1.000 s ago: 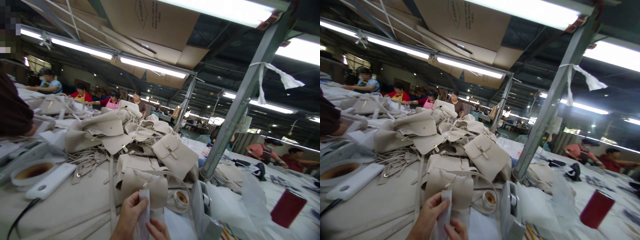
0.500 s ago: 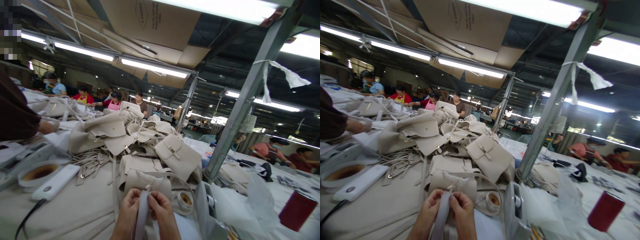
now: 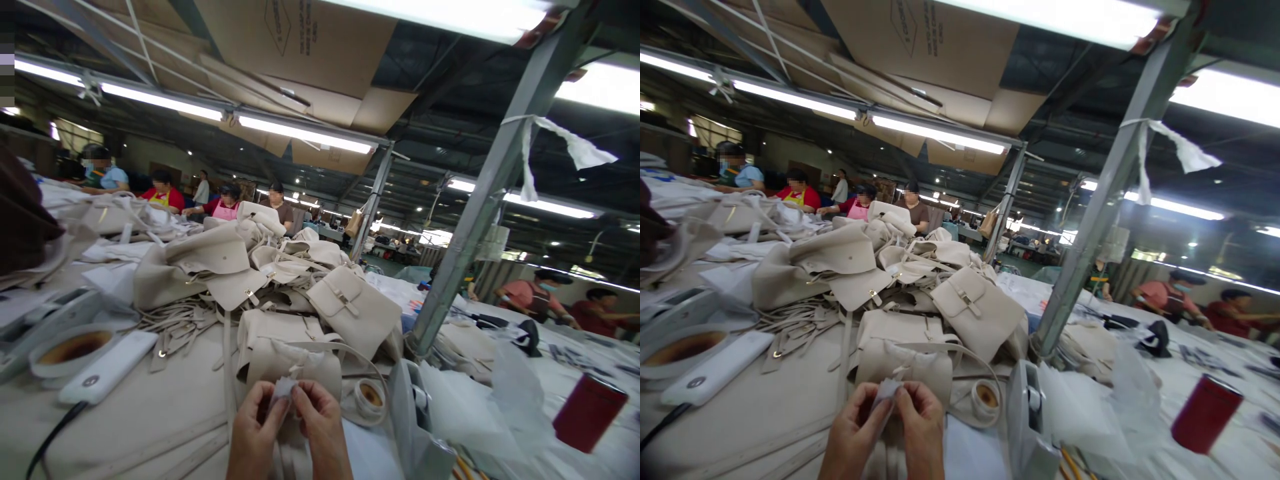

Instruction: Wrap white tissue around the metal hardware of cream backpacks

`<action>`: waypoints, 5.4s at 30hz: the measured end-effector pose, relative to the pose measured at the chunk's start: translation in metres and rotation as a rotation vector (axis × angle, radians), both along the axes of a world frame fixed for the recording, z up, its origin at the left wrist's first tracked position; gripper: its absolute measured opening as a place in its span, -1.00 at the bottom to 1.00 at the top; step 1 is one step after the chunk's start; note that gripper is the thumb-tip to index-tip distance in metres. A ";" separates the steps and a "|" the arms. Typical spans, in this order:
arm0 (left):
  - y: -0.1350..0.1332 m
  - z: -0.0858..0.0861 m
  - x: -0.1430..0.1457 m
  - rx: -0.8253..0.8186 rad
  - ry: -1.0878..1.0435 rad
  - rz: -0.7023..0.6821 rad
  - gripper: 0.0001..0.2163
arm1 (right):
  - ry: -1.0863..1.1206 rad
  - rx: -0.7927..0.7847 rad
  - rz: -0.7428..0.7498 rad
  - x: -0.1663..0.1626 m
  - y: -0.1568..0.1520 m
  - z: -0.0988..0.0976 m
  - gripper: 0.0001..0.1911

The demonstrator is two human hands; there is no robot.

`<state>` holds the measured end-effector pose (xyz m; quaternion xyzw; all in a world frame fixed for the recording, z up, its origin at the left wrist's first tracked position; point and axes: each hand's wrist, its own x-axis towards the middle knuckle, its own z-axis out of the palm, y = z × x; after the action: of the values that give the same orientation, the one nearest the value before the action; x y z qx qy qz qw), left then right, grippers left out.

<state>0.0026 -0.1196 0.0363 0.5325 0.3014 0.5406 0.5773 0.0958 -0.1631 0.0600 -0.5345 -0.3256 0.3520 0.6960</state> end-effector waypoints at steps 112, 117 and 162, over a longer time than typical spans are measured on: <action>-0.020 -0.009 0.004 0.233 -0.045 0.258 -0.81 | -0.572 -0.271 0.205 0.017 -0.009 0.037 -0.73; -0.016 0.000 -0.009 0.250 0.017 0.122 -0.86 | -0.424 -0.268 0.220 0.021 -0.011 0.032 -0.77; -0.006 -0.014 -0.008 -0.913 -0.383 -0.520 -0.79 | 0.270 0.101 0.440 0.022 -0.004 -0.015 -0.50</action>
<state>-0.0057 -0.1260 0.0224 0.1772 0.2534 0.2821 0.9082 0.1175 -0.1672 0.0451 -0.3636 -0.3554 0.5462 0.6657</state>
